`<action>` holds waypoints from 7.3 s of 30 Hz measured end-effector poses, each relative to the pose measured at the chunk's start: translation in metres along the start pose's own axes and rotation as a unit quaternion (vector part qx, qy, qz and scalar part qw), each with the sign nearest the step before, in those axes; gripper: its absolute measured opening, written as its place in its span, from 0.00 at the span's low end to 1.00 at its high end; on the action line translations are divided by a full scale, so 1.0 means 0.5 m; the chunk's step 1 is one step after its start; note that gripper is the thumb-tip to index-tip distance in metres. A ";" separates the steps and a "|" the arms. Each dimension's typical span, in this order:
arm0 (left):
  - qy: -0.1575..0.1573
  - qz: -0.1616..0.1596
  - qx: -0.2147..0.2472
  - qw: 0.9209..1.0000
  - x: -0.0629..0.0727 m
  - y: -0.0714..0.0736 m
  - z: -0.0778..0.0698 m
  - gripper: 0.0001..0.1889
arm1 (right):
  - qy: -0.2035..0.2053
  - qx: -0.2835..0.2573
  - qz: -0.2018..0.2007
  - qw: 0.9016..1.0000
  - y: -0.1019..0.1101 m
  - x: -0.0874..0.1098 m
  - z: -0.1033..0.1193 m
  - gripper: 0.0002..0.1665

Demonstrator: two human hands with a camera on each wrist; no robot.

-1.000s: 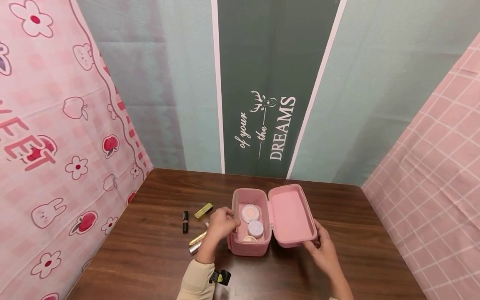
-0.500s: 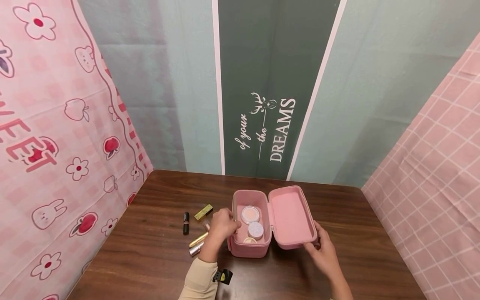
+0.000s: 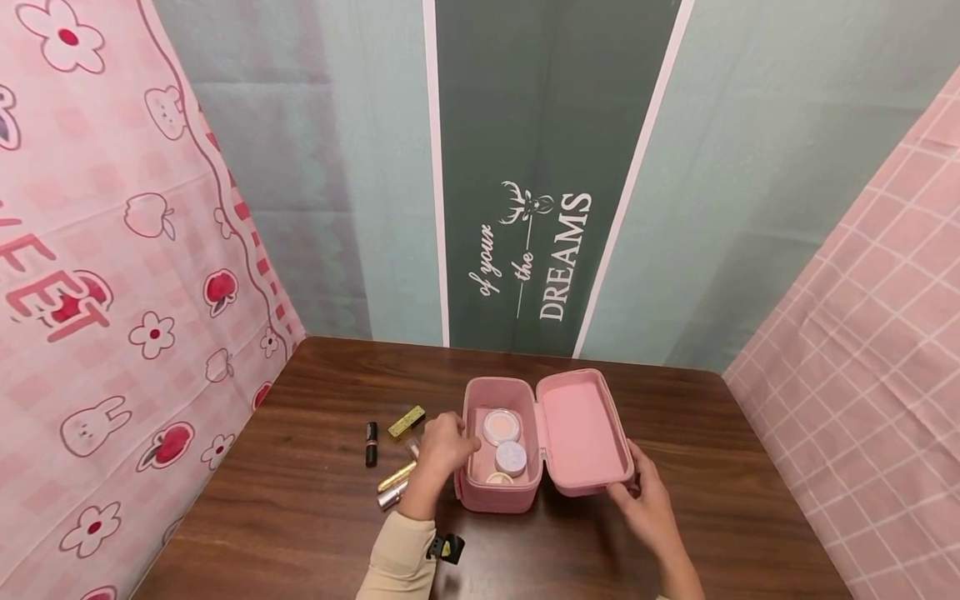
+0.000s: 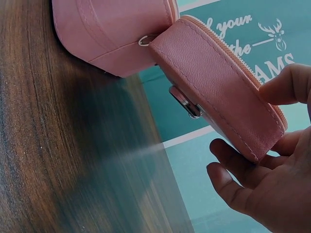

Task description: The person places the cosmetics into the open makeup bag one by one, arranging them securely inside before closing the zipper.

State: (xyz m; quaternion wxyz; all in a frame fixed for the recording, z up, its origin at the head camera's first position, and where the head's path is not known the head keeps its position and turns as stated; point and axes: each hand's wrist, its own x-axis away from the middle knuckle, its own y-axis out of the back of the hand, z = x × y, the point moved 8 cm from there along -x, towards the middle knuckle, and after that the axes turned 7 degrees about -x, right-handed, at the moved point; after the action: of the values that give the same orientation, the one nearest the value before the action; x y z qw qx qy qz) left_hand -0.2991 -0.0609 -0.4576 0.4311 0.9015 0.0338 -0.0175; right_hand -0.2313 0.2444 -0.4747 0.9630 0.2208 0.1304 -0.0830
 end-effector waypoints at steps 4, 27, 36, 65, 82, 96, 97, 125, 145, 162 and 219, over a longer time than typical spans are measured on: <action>0.001 0.000 0.002 1.000 -0.001 0.001 -0.001 0.13 | 0.000 -0.001 0.001 1.000 0.001 -0.002 0.000 0.39; -0.181 0.039 -0.135 0.973 0.030 0.017 -0.061 0.19 | 0.008 0.001 -0.003 1.000 0.006 -0.006 0.007 0.38; -0.161 0.031 -0.150 0.975 0.049 0.042 -0.055 0.20 | 0.010 0.008 0.006 1.000 0.003 -0.006 0.009 0.38; -0.193 -0.010 -0.157 0.968 0.067 0.055 0.079 0.21 | -0.007 0.006 0.007 1.000 0.003 -0.003 -0.003 0.39; -0.163 0.006 -0.129 0.978 0.080 0.035 0.157 0.24 | -0.028 0.009 0.009 1.000 0.001 -0.003 -0.014 0.40; -0.112 -0.004 -0.116 0.987 0.086 0.030 0.220 0.23 | -0.030 0.009 0.006 1.000 0.002 -0.001 -0.013 0.40; -0.109 -0.006 -0.120 0.987 0.087 0.030 0.221 0.23 | -0.030 0.007 0.005 1.000 0.002 -0.001 -0.012 0.40; -0.104 -0.028 -0.098 0.989 0.102 0.022 0.220 0.14 | -0.016 -0.005 0.001 1.000 0.001 -0.001 -0.005 0.39; -0.019 -0.159 -0.020 0.987 0.117 0.041 0.206 0.15 | -0.021 0.003 0.003 1.000 -0.002 -0.002 -0.008 0.39; 0.107 -0.174 0.000 0.979 0.094 0.070 0.170 0.17 | -0.025 0.004 0.003 1.000 -0.002 -0.003 -0.010 0.39; 0.056 -0.101 0.045 0.992 -0.034 0.030 -0.009 0.12 | -0.012 0.015 0.006 1.000 0.000 -0.002 0.008 0.38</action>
State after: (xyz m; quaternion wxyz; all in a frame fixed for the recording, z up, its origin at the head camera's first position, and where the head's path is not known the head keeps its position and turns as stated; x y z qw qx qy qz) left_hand -0.3148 -0.0677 -0.4420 0.3836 0.9116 0.1475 -0.0117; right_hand -0.2314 0.2425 -0.4711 0.9617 0.2345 0.1159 -0.0817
